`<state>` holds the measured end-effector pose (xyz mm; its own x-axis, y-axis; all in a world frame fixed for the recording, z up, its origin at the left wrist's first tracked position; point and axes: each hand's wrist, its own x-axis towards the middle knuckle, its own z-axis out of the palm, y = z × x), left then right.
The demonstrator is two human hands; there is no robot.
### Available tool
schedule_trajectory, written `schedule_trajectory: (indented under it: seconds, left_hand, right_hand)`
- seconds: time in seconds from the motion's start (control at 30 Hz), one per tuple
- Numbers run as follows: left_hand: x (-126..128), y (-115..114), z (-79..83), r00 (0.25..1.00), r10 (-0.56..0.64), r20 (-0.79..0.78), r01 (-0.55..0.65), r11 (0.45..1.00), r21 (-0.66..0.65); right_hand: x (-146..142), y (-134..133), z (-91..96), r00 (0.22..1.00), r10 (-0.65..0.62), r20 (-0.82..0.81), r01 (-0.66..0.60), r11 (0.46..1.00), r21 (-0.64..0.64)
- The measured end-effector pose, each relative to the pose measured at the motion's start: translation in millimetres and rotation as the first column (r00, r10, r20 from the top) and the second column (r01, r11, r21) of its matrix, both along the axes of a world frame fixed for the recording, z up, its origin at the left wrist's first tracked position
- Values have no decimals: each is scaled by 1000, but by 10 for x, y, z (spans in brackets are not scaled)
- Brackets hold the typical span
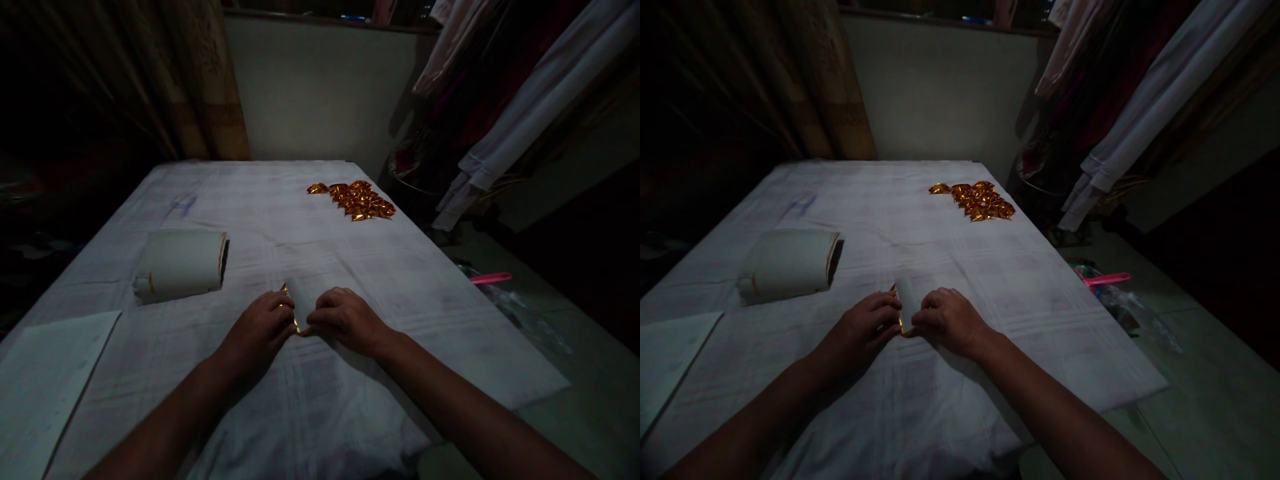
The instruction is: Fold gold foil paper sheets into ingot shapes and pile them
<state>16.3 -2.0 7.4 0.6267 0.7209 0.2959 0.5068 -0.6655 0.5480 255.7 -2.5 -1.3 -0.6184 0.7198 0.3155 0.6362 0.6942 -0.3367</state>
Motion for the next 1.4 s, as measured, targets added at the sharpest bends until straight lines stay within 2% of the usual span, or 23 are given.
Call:
schedule_trajectory:
  seconds: [0.17,0.3,0.47,0.63,1.03,1.23,1.4]
  left_hand:
    - [49,-84,10,999,41,-15,-40,998,52]
    - [60,-162,5,996,80,-37,-77,993,87]
    - [-16,-171,6,1000,24,14,-25,999,34]
    - [-92,-177,32,999,-42,-5,42,999,25]
    - [-69,-165,71,991,-130,14,130,992,5]
    - [-42,-170,154,991,-136,-13,135,990,-49]
    - [-47,-164,132,990,-139,-25,138,989,-56]
  right_hand:
    - [-25,98,21,998,42,-46,-45,996,-78]
    - [-61,145,12,998,25,-63,-33,991,-131]
    - [-93,189,-31,995,7,-99,-25,984,-176]
    - [-140,185,-27,992,-30,-125,5,980,-197]
    - [-223,199,6,992,-98,-77,77,967,-243]
    - [-237,220,21,993,-112,-41,97,958,-270]
    - [-257,252,54,993,-117,-8,110,952,-285]
